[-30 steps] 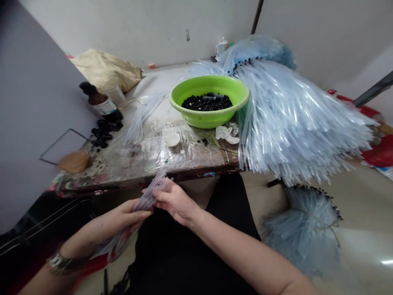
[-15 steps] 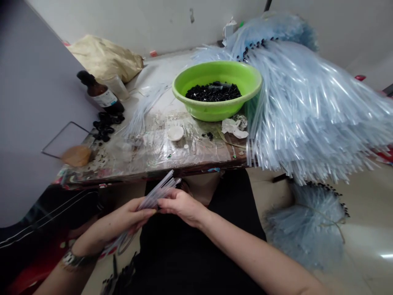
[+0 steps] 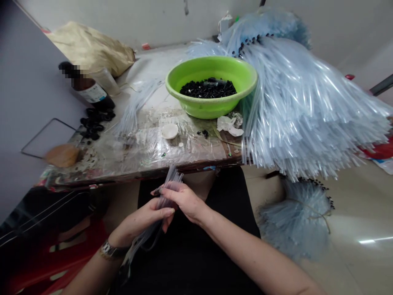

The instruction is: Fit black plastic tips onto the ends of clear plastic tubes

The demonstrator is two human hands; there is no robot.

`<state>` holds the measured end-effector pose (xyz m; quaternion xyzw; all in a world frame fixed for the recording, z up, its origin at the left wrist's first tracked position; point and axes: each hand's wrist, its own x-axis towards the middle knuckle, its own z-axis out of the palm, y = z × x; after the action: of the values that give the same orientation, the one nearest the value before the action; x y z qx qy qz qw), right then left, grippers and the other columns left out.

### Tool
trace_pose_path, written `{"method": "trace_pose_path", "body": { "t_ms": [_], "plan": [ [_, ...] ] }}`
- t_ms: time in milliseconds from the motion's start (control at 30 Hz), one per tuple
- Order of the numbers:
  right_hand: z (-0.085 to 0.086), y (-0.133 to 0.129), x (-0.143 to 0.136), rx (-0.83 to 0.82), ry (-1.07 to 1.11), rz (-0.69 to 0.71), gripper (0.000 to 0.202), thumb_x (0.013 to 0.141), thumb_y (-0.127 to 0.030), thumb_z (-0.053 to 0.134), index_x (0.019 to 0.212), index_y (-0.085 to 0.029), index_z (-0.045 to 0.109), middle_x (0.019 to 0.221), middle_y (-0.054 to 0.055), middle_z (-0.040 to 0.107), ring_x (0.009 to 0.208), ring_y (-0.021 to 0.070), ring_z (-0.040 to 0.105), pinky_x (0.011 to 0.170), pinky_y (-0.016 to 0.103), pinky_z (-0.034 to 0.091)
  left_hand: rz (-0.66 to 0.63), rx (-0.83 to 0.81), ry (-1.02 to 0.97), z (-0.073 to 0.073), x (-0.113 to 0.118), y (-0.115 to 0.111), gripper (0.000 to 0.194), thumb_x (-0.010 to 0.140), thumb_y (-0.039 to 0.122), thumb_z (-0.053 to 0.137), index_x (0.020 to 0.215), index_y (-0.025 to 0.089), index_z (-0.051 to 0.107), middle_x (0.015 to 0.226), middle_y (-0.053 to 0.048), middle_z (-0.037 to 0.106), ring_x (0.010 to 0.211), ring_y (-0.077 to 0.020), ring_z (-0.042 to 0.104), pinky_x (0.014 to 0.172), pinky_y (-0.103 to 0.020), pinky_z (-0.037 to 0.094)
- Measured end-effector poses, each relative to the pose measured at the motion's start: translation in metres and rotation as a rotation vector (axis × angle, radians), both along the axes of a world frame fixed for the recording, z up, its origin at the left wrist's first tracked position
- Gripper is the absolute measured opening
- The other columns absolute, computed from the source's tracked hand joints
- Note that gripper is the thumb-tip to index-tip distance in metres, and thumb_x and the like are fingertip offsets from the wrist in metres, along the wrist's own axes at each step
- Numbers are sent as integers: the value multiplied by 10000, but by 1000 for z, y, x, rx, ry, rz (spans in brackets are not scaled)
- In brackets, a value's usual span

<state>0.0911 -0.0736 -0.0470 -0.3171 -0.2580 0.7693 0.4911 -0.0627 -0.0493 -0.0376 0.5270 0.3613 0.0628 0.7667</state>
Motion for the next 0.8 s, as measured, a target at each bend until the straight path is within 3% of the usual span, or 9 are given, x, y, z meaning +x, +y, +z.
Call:
{"method": "trace_pose_path", "body": {
  "t_ms": [133,267,400,633,800],
  "plan": [
    [3,1,4,-54,-38,40,280,788,-419,663,928,-179,696,926,59,700,786,178,654,633,262,506,30,56,21,3,8,6,327,838,395,598,663,119,616,588,-29,615,582,-128,563,637,-250,452],
    [9,2,8,-75,-111,77,353,779,-471,641,985,-186,672,848,44,689,533,126,603,440,224,438,81,44,7,2,19,4,354,827,419,590,620,132,590,540,-21,585,530,-126,537,592,-254,437],
    [9,3,15,-71,-191,-14,388,723,-445,702,1019,-207,623,1001,37,675,561,105,595,504,239,473,197,15,25,-1,25,2,330,802,423,616,636,150,536,525,11,534,463,-96,494,483,-215,391],
    [6,3,28,41,-319,-210,271,769,-391,665,951,-198,610,853,4,662,806,153,601,792,295,458,233,111,67,5,26,6,275,841,386,588,718,152,512,578,38,513,442,-62,458,447,-185,375],
    [4,5,33,63,-401,-315,178,744,-352,666,773,-194,589,741,-21,608,722,134,548,740,276,431,245,96,82,4,28,4,275,843,396,588,748,146,525,570,41,516,423,-58,460,430,-179,367]
  ]
}}
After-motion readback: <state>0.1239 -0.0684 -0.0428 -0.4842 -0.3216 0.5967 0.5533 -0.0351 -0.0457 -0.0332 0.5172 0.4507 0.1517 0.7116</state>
